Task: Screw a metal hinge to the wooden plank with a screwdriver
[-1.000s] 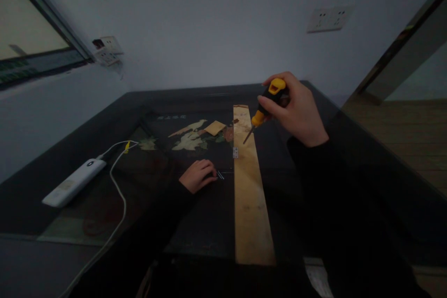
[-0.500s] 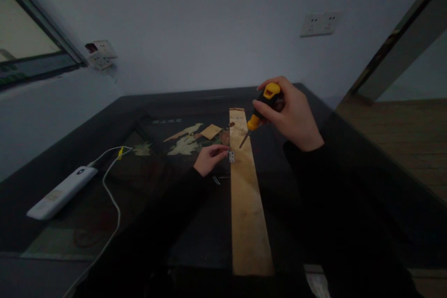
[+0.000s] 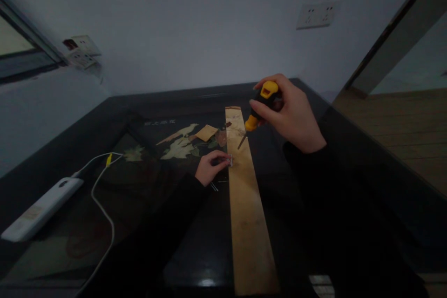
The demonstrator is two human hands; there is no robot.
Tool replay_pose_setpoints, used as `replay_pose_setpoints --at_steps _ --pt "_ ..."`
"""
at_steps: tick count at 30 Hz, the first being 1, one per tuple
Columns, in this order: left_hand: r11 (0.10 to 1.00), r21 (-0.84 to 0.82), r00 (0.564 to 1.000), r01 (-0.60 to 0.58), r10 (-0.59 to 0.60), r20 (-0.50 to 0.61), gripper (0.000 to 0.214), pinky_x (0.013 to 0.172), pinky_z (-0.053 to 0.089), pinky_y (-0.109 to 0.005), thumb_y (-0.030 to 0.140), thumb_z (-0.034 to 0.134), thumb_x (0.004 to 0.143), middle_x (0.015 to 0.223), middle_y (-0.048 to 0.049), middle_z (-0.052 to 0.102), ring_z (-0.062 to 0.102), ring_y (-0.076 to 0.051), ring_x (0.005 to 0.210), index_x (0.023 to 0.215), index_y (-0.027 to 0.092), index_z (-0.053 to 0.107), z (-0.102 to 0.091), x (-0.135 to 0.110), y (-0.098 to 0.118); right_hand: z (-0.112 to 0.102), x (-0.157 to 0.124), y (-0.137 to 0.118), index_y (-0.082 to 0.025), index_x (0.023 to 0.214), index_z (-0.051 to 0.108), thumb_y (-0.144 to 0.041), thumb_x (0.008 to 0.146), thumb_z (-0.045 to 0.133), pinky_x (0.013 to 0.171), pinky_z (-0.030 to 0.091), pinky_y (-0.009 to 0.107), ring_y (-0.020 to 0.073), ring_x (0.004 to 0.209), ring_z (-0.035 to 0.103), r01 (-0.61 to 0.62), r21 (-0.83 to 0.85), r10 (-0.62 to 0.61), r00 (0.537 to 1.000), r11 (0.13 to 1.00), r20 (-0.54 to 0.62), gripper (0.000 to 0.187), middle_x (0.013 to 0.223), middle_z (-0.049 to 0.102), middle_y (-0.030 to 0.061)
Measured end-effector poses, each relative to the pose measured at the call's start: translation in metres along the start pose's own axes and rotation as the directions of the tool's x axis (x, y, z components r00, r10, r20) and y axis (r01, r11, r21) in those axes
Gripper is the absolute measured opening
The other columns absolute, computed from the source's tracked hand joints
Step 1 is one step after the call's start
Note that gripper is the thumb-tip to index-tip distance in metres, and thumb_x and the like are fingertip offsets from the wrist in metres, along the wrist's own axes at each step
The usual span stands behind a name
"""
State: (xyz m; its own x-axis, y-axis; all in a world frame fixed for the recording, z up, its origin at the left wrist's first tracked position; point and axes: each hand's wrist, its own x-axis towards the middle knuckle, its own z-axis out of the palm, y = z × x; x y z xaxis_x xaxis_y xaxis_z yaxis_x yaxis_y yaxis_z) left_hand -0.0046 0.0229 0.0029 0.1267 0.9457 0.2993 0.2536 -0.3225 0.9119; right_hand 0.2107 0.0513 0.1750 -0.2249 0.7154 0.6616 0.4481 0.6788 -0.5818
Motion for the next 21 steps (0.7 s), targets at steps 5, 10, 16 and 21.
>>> replay_pose_setpoints --at_steps 5,10,16,21 --pt "1.0 0.027 1.0 -0.005 0.005 0.007 0.016 0.072 0.047 -0.028 0.029 0.07 0.075 0.085 -0.0064 0.071 0.062 -0.017 0.08 0.084 0.016 0.072 0.001 -0.002 0.001 0.003 0.0 0.002 -0.023 0.1 0.056 -0.031 0.079 0.062 0.061 0.053 0.033 0.0198 0.079 0.06 0.005 0.013 -0.005 1.0 1.0 0.007 0.023 0.089 0.06 0.0043" --pt "0.997 0.071 1.0 -0.014 0.012 0.023 0.015 0.073 0.046 -0.029 0.028 0.071 0.075 0.087 -0.0067 0.07 0.061 -0.017 0.08 0.084 0.016 0.072 0.001 -0.003 0.003 0.003 0.0 0.001 -0.024 0.102 0.057 -0.034 0.08 0.062 0.06 0.054 0.032 0.0202 0.081 0.061 0.009 0.039 -0.01 1.0 0.999 0.016 0.025 0.091 0.06 0.0045" --pt "0.995 0.089 0.999 0.046 -0.047 0.013 0.023 0.07 0.046 -0.028 0.03 0.072 0.074 0.085 -0.0062 0.07 0.059 -0.016 0.076 0.091 0.015 0.071 0.003 -0.004 0.001 0.003 -0.001 -0.006 -0.025 0.101 0.057 -0.033 0.08 0.062 0.053 0.052 0.029 0.0167 0.071 0.059 0.018 0.101 -0.028 0.995 0.995 0.098 0.023 0.089 0.06 0.0027" --pt "0.991 0.107 0.997 0.077 -0.079 0.013 0.022 0.07 0.046 -0.028 0.032 0.072 0.073 0.083 -0.0052 0.069 0.059 -0.016 0.075 0.086 0.014 0.071 0.003 -0.004 0.003 0.009 -0.002 -0.008 -0.024 0.097 0.056 -0.029 0.079 0.062 0.056 0.051 0.029 0.0167 0.074 0.058 0.039 0.127 -0.059 0.986 0.991 0.155 0.02 0.089 0.06 0.0025"
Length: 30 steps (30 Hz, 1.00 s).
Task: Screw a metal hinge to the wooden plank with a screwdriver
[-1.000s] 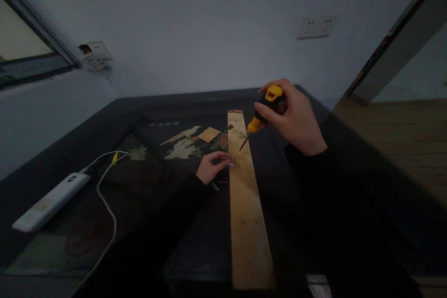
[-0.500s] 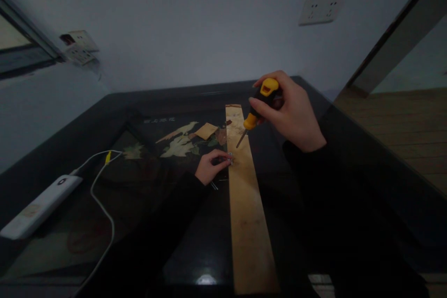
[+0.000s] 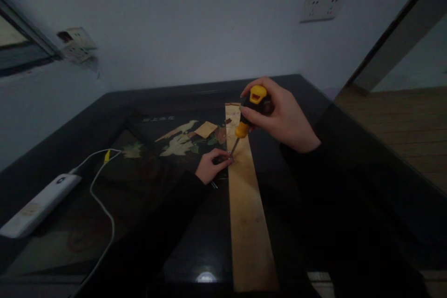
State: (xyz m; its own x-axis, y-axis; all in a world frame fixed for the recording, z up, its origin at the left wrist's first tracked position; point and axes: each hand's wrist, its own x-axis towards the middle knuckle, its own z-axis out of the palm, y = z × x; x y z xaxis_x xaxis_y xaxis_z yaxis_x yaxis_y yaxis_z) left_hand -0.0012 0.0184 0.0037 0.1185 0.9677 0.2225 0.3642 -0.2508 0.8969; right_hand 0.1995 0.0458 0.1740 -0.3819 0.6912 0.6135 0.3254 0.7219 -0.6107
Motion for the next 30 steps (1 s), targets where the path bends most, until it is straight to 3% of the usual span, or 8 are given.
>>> replay_pose_setpoints --at_steps 20,30 --pt "0.999 0.006 0.999 -0.037 0.037 0.011 0.02 0.073 0.046 -0.029 0.034 0.07 0.075 0.081 -0.0049 0.067 0.058 -0.016 0.076 0.083 0.015 0.071 -0.0007 0.0003 0.0041 0.003 -0.0004 -0.0005 -0.023 0.1 0.056 -0.03 0.077 0.061 0.062 0.045 0.028 0.015 0.073 0.054 0.059 -0.055 -0.056 0.997 0.997 0.059 0.025 0.092 0.061 0.0016" --pt "0.998 0.025 0.999 -0.049 0.048 0.025 0.018 0.074 0.046 -0.029 0.033 0.07 0.075 0.082 -0.0047 0.067 0.058 -0.016 0.077 0.082 0.016 0.071 -0.0001 0.001 0.0023 0.0098 -0.0023 -0.006 -0.024 0.103 0.055 -0.043 0.078 0.063 0.067 0.043 0.03 0.0175 0.077 0.054 0.121 -0.163 -0.111 0.991 0.979 0.07 0.033 0.09 0.06 0.0015"
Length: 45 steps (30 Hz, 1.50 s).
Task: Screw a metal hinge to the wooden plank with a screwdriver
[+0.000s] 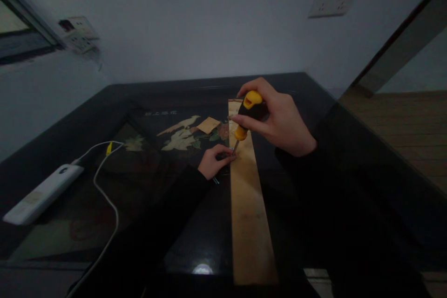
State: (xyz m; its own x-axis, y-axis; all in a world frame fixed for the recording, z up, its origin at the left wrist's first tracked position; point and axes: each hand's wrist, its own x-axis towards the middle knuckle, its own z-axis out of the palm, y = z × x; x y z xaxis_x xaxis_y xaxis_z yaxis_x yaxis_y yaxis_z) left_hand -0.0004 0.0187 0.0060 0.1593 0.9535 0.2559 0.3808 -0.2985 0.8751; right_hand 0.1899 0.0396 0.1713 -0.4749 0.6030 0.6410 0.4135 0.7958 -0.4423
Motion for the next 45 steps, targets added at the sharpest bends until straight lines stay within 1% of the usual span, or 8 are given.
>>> replay_pose_setpoints --at_steps 8,14,19,22,27,33,39,45 --pt "0.999 -0.017 0.999 -0.032 0.032 0.005 0.015 0.074 0.046 -0.03 0.03 0.071 0.075 0.084 -0.0055 0.067 0.06 -0.018 0.08 0.082 0.017 0.072 0.0 0.0 -0.002 -0.013 0.0 -0.005 -0.024 0.111 0.052 -0.028 0.082 0.056 0.072 0.047 0.032 0.0186 0.086 0.056 0.023 0.105 -0.037 0.991 0.994 0.131 0.029 0.105 0.059 0.0039" --pt "0.991 0.039 0.992 -0.125 0.126 -0.023 0.012 0.084 0.047 -0.034 0.029 0.07 0.077 0.094 -0.0063 0.065 0.06 -0.019 0.09 0.083 0.019 0.073 -0.001 0.002 -0.003 -0.008 0.0 -0.004 -0.023 0.102 0.057 -0.033 0.082 0.059 0.066 0.044 0.029 0.0157 0.074 0.055 0.016 0.044 -0.018 0.999 0.999 0.037 0.023 0.094 0.061 0.002" --pt "0.986 0.088 0.989 -0.142 0.144 -0.016 0.01 0.089 0.046 -0.036 0.026 0.068 0.078 0.098 -0.0064 0.06 0.059 -0.02 0.095 0.084 0.019 0.071 0.0 0.001 0.0 -0.004 0.0 0.0 -0.023 0.1 0.057 -0.036 0.082 0.06 0.064 0.042 0.027 0.0146 0.072 0.055 0.042 0.022 -0.043 0.998 0.999 0.038 0.022 0.091 0.062 0.0013" --pt "0.986 0.095 0.991 -0.135 0.135 0.005 0.023 0.087 0.047 -0.034 0.025 0.071 0.074 0.103 -0.0071 0.058 0.058 -0.02 0.097 0.096 0.019 0.069 -0.005 0.001 0.001 -0.005 0.0 0.0 -0.022 0.099 0.057 -0.034 0.082 0.059 0.064 0.041 0.027 0.0146 0.072 0.054 0.043 0.022 -0.044 0.998 0.999 0.039 0.021 0.091 0.063 0.0014" --pt "0.995 -0.062 0.992 0.078 -0.071 0.107 0.053 0.062 0.05 -0.026 0.02 0.071 0.072 0.103 -0.0052 0.056 0.059 -0.01 0.065 0.121 0.019 0.052 -0.02 0.004 0.004 -0.004 0.001 0.001 -0.019 0.099 0.058 -0.033 0.081 0.06 0.063 0.041 0.026 0.0138 0.071 0.054 0.037 0.015 -0.038 0.998 0.999 0.043 0.023 0.09 0.062 0.0019" --pt "0.854 -0.291 0.897 0.432 -0.373 0.238 0.05 0.057 0.055 -0.026 0.016 0.062 0.08 0.101 -0.0053 0.059 0.065 -0.009 0.057 0.125 0.02 0.039 -0.015 0.005 0.008 -0.004 0.0 0.0 -0.019 0.104 0.057 -0.03 0.082 0.059 0.067 0.042 0.026 0.0126 0.072 0.054 0.042 0.04 -0.044 0.998 0.998 0.048 0.024 0.093 0.062 0.0015" --pt "0.78 -0.352 0.856 0.517 -0.474 0.208 0.044 0.054 0.057 -0.024 0.015 0.062 0.082 0.103 -0.0087 0.062 0.068 -0.011 0.055 0.122 0.019 0.041 -0.01 0.006 0.011 -0.004 0.0 -0.001 -0.02 0.105 0.058 -0.031 0.084 0.057 0.069 0.043 0.026 0.0123 0.074 0.054 0.044 0.051 -0.049 0.995 0.998 0.082 0.023 0.097 0.062 0.0017" --pt "0.69 -0.412 0.803 0.595 -0.531 0.271 0.043 0.059 0.058 -0.026 0.019 0.066 0.08 0.111 -0.0139 0.064 0.07 -0.015 0.062 0.12 0.017 0.048 -0.018 0.008 0.015 -0.003 0.001 -0.001 -0.019 0.104 0.059 -0.031 0.085 0.056 0.071 0.043 0.027 0.0133 0.076 0.056 0.04 0.055 -0.044 0.996 0.998 0.079 0.023 0.098 0.063 0.003"
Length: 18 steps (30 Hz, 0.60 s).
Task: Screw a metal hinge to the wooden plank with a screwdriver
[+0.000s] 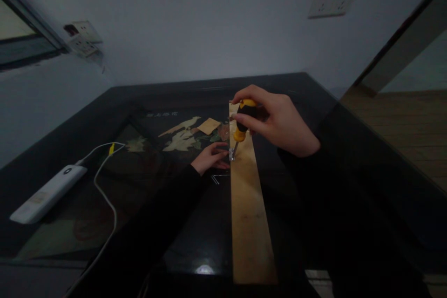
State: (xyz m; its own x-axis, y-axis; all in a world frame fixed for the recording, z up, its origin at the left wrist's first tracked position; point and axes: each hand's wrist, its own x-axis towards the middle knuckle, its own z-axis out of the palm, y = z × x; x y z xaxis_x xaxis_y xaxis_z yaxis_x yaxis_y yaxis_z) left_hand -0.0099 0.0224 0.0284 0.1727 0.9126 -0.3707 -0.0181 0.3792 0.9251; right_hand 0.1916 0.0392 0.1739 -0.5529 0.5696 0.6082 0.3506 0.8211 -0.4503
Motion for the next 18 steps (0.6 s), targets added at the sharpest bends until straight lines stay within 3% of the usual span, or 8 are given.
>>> replay_pose_setpoints --at_steps 6,10,14,18 --pt "0.985 -0.092 0.986 0.146 -0.138 0.088 0.04 0.069 0.057 -0.032 0.021 0.065 0.081 0.121 -0.0164 0.06 0.071 -0.023 0.082 0.118 0.016 0.052 -0.004 -0.008 0.012 0.0 0.001 0.002 -0.019 0.102 0.059 -0.03 0.084 0.057 0.071 0.043 0.027 0.0135 0.077 0.056 0.003 -0.006 -0.003 1.0 1.0 -0.002 0.021 0.097 0.063 0.0027" --pt "0.954 -0.193 0.964 0.228 -0.195 0.179 0.041 0.082 0.054 -0.043 0.022 0.065 0.081 0.12 -0.0164 0.06 0.066 -0.028 0.098 0.12 0.017 0.052 -0.003 -0.011 0.017 -0.001 0.001 0.004 -0.019 0.102 0.058 -0.03 0.084 0.056 0.07 0.043 0.026 0.0135 0.078 0.057 0.02 -0.009 -0.02 1.0 1.0 0.01 0.021 0.096 0.063 0.0025" --pt "0.919 -0.28 0.947 0.277 -0.212 0.241 0.041 0.09 0.047 -0.051 0.022 0.063 0.082 0.117 -0.015 0.061 0.065 -0.028 0.101 0.121 0.018 0.051 0.002 -0.012 0.018 -0.002 0.0 0.004 -0.018 0.1 0.058 -0.029 0.084 0.057 0.07 0.042 0.026 0.0141 0.079 0.057 0.004 -0.008 -0.004 1.0 1.0 0.02 0.02 0.092 0.063 0.0023" --pt "0.889 -0.34 0.941 0.307 -0.231 0.245 0.044 0.094 0.045 -0.049 0.018 0.062 0.081 0.116 -0.0133 0.061 0.064 -0.025 0.1 0.123 0.019 0.049 0.009 -0.015 0.02 -0.006 -0.001 0.004 -0.019 0.097 0.057 -0.029 0.083 0.058 0.066 0.041 0.025 0.0134 0.075 0.056 -0.026 -0.021 0.026 1.0 0.999 -0.001 0.017 0.087 0.061 0.0012"
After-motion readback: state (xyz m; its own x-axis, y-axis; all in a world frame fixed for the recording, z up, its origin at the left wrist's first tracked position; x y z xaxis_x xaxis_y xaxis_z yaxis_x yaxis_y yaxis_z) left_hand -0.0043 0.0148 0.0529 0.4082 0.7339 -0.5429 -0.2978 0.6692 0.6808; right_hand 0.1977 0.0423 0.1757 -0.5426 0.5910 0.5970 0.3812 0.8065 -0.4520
